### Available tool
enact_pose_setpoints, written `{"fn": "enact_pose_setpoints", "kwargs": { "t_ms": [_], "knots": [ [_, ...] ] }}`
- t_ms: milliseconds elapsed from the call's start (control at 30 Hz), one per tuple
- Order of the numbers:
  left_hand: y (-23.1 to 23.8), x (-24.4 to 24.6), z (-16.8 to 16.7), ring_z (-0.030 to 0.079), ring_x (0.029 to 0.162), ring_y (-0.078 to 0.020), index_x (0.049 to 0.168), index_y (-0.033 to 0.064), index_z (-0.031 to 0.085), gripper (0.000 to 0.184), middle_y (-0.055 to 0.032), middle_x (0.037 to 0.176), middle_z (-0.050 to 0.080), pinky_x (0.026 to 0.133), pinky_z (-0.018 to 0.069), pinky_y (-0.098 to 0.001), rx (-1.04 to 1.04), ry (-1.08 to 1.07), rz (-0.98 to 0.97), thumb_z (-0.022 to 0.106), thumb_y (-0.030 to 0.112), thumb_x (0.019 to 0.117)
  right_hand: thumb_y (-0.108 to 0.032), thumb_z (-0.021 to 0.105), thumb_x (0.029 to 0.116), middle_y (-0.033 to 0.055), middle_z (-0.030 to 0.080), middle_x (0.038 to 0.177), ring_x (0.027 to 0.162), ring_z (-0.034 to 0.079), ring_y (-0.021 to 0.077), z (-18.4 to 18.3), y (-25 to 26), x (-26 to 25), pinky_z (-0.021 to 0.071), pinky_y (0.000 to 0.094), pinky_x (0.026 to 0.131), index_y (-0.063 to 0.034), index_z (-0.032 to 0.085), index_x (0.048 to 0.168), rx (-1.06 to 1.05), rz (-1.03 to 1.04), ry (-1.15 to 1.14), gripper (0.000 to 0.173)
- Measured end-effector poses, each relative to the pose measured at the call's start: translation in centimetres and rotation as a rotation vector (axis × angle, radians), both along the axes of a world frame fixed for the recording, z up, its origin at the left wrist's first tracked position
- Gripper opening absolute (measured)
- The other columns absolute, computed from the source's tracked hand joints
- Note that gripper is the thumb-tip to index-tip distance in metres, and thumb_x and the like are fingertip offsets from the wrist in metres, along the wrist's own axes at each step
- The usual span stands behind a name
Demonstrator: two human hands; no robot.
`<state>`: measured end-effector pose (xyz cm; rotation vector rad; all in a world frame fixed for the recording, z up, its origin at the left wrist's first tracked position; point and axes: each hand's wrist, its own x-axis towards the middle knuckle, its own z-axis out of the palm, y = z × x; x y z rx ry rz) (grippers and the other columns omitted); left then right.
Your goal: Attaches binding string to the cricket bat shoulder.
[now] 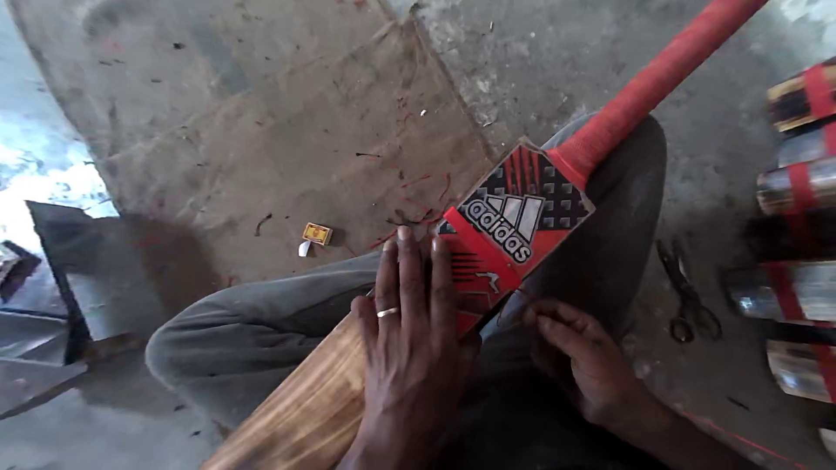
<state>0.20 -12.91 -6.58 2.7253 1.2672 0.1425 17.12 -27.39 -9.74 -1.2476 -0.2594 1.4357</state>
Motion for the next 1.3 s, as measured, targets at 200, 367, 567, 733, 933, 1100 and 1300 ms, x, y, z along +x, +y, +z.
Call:
{"fn": "enact_pose_setpoints", "kwargs": {
  "t_ms": [200,367,567,733,933,1100,1300],
  "knots": [
    [2.1,-0.9,2.0,0.040,0.145,-0.0339,0.160,0.0465,0.027,0.095,-0.0058,0.169,0.025,0.092,0.0476,-0.0644,-0.210,-0.111,-0.098,0.075,0.054,0.0785,-0.021,0.056,0.1050,0.0014,0.056,0.072,0.054,0.045,0.0048,0.8,0.1,0.2,0.0416,0.0204,0.050,-0.0137,0.073,0.110,0.099,0.047,0.029,0.019],
    [5.2,-2.1,5.9,0.067,0.096,-0.0047,0.152,0.0545,0.038,0.087,0.0148,0.137,0.058,0.073,0.0622,-0.0329,-1.045,-0.255,-0.062,0.080,0.032,0.0792,-0.020,0.056,0.1046,-0.0002,0.055,0.072,0.054,0.045,0.0026,3.0,2.0,0.4,0.0406,0.0186,0.050,-0.0132,0.072,0.109,0.237,0.111,0.055,0.018],
    [7.9,-2.5,4.8,0.072,0.095,-0.0175,0.154,0.0398,0.045,0.079,-0.0046,0.120,0.071,0.079,0.0623,-0.0336,-1.608,-0.404,-0.066,0.075,0.015,0.0853,-0.023,0.056,0.1037,-0.0024,0.051,0.068,0.053,0.042,0.0012,2.8,3.9,0.0,0.0374,0.0171,0.049,-0.0177,0.072,0.107,0.236,0.115,0.078,0.017],
    [5.0,-3.4,6.5,0.057,0.129,-0.0172,0.149,0.0289,0.053,0.057,0.0042,0.147,0.055,0.096,0.0531,-0.0484,-0.322,-0.244,-0.051,0.067,0.040,0.0951,-0.022,0.053,0.1061,0.0038,0.058,0.077,0.053,0.044,0.0056,4.5,6.9,-0.4,0.0383,0.0192,0.048,-0.0136,0.072,0.118,0.163,0.104,0.035,0.024],
    [-3.0,-1.3,-0.1,0.035,0.149,-0.0264,0.160,0.0262,0.035,0.071,0.0010,0.168,0.028,0.107,0.0318,-0.0592,0.267,0.093,0.017,0.060,0.047,0.0974,-0.025,0.056,0.1028,-0.0007,0.047,0.068,0.052,0.041,0.0045,4.3,5.6,-0.9,0.0369,0.0187,0.048,-0.0168,0.072,0.114,0.052,0.080,0.046,0.021],
    [-2.4,-1.4,-0.1,0.040,0.145,-0.0220,0.161,0.0268,0.034,0.072,0.0036,0.168,0.028,0.098,0.0398,-0.0467,0.257,0.066,-0.010,0.063,0.040,0.0967,-0.021,0.061,0.1010,-0.0027,0.048,0.065,0.052,0.042,0.0024,1.8,0.4,-0.3,0.0380,0.0172,0.047,-0.0148,0.074,0.110,0.044,-0.020,0.112,0.017],
    [-1.7,-1.5,0.6,0.046,0.139,-0.0252,0.157,0.0344,0.040,0.070,0.0013,0.165,0.034,0.092,0.0457,-0.0452,0.228,0.036,-0.049,0.067,0.044,0.0934,-0.021,0.059,0.1026,-0.0032,0.047,0.065,0.051,0.041,0.0019,0.8,-0.7,-0.3,0.0365,0.0172,0.047,-0.0139,0.073,0.107,0.043,-0.006,0.228,0.016]
  ]
}}
